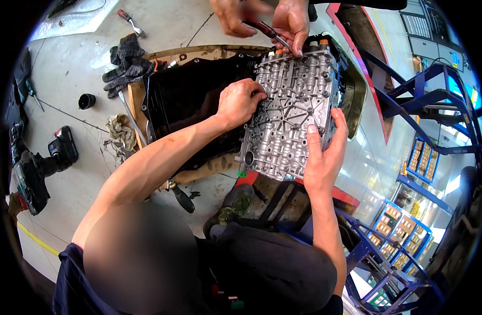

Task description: The person sits on the floor and uses a screwdriver to tighten screws on a metallic engine component held in their hands. A second person assists by holding the part steady and using a tool to help with the fastening process.

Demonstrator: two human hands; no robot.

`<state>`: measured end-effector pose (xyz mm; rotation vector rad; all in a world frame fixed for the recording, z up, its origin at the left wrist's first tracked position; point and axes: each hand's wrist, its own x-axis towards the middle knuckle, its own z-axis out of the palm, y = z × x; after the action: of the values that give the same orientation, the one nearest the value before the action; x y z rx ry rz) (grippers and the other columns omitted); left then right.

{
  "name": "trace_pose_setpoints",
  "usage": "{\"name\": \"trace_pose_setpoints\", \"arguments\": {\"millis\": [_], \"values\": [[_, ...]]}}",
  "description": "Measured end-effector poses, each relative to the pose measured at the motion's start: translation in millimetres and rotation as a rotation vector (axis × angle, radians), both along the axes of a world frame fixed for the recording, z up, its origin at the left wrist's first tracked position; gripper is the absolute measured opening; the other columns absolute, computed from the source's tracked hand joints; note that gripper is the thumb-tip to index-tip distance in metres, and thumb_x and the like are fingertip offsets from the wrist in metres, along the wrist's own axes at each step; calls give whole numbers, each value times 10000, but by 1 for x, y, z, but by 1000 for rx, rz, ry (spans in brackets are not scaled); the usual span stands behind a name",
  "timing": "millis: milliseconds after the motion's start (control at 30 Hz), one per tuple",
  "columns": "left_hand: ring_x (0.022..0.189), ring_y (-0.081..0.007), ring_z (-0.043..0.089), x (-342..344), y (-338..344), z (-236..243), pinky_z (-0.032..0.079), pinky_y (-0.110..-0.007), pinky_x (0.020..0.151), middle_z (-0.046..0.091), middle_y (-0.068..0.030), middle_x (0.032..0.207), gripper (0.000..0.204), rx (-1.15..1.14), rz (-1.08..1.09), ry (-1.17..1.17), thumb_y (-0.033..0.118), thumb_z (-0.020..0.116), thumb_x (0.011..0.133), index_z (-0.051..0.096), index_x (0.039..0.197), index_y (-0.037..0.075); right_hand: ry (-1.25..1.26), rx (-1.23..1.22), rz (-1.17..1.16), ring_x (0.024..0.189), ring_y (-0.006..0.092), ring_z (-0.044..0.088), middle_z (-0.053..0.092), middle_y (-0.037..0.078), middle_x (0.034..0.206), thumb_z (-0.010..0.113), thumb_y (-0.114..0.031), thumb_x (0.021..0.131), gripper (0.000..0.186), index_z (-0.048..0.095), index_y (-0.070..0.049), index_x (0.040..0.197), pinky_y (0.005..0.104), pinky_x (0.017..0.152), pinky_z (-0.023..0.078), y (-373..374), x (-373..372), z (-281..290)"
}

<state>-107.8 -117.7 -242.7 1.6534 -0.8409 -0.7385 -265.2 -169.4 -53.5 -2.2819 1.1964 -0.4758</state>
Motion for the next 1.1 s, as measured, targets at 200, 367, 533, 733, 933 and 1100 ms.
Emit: {"name": "trace_pose_setpoints", "arguments": {"millis": [200,367,533,733,933,1100], "values": [[914,-355,733,33,-11,-4,584,-467,785,761,-102,970,143,158,200,-113,214,726,924,787,1015,122,45,-35,19,1506,358,394,429,250,1592,656,-211,1029,571,458,50,1496,455,1258,262,1,-1,3],[919,-376,759,54,-48,-7,597,-474,792,775,-191,942,341,493,-157,-274,385,673,993,803,962,72,33,-34,4,1510,362,389,428,253,1590,663,-205,1027,565,462,43,1494,460,1251,278,4,1,5],[978,-392,752,42,-55,-24,592,-494,850,775,-213,989,370,469,-89,-154,391,643,1015,791,996,52,58,-36,11,1512,361,388,424,255,1592,665,-187,1024,563,460,45,1494,465,1251,277,4,2,4],[1003,-382,749,47,-58,-22,584,-496,876,779,-194,1003,360,487,-119,-173,391,636,1010,786,1032,65,16,-11,3,1513,369,387,421,264,1592,667,-195,1019,571,461,45,1495,468,1255,269,3,0,3],[1000,-362,767,47,-57,-11,600,-467,871,786,-194,1047,336,527,-84,-132,358,695,975,795,1026,42,24,-14,2,1513,369,386,419,265,1593,666,-194,1018,574,460,46,1496,469,1255,269,3,0,5],[1048,-352,741,46,-61,-53,581,-481,885,780,-165,1059,322,483,-37,-120,404,714,958,784,1094,121,40,-25,23,1510,366,389,420,261,1591,665,-194,1018,571,462,46,1494,469,1252,273,2,2,3]]}}
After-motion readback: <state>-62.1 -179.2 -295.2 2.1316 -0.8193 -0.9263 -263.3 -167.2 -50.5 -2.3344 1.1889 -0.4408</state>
